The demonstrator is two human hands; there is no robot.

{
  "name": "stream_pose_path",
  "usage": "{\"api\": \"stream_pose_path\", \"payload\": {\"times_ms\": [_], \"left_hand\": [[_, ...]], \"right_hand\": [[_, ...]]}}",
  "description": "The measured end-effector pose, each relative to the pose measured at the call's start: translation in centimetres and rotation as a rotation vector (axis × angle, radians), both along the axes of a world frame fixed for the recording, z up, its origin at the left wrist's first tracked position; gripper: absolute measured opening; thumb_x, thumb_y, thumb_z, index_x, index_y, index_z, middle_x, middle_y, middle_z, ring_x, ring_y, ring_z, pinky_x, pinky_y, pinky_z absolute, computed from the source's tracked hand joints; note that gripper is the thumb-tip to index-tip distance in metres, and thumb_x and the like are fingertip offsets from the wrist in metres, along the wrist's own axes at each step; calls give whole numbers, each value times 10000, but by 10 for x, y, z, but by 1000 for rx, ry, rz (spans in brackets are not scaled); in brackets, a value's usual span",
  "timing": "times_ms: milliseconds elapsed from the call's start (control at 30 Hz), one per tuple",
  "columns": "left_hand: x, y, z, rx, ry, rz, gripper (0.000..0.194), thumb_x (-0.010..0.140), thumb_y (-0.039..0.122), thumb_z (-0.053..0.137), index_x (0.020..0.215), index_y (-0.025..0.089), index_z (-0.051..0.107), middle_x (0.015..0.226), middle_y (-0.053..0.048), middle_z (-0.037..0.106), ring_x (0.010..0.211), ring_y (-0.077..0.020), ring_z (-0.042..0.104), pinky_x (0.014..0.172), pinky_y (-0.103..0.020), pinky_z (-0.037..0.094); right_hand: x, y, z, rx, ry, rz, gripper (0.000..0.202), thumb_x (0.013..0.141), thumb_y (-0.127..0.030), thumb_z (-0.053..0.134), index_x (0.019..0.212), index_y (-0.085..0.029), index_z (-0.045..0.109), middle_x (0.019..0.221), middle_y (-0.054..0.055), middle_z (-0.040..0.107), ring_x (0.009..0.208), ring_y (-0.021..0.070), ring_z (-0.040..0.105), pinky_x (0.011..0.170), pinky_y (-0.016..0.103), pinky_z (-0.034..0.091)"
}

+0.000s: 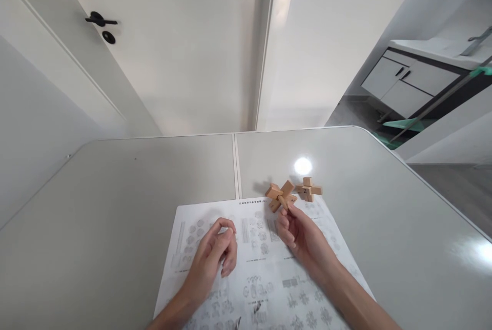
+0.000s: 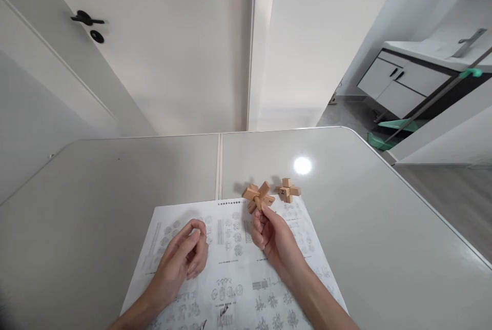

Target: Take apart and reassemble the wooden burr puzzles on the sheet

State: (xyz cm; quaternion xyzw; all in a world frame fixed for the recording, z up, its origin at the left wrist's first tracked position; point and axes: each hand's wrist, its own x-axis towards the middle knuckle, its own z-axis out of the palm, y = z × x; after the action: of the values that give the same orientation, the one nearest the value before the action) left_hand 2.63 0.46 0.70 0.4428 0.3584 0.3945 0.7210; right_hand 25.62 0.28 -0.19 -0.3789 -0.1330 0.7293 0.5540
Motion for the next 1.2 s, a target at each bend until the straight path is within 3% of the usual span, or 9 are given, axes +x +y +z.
{"api": "stream_pose_path", "payload": {"times_ms": [300, 600, 1200], "left_hand": [[0, 0, 2, -10, 31, -13, 307, 1045, 505, 550, 943, 216, 539, 514, 107, 390, 440, -61, 275, 473, -192, 315], [-1, 0, 1, -13, 63, -12, 335, 1036, 532, 551, 924, 216, 536, 508, 105, 389, 435, -63, 273, 467, -194, 308], [-3, 0, -4, -7, 91, -38, 315, 1051, 473, 551, 870, 215, 537, 498, 98, 385, 438, -68, 263, 476, -202, 318]], "right_hand": [[1, 4, -5, -17, 116, -86, 316, 889, -430, 813, 788, -175, 655, 677, -35, 494, 492, 58, 344, 404, 180, 333], [0, 2, -5, -34, 116, -85, 350, 875, -478, 821, 802, -173, 668, 674, -33, 508, 494, 61, 336, 410, 183, 319], [-11, -10, 8, 147, -212, 168, 477, 984, -523, 674, 691, -196, 487, 610, -48, 445, 508, 87, 372, 517, 253, 275]]}}
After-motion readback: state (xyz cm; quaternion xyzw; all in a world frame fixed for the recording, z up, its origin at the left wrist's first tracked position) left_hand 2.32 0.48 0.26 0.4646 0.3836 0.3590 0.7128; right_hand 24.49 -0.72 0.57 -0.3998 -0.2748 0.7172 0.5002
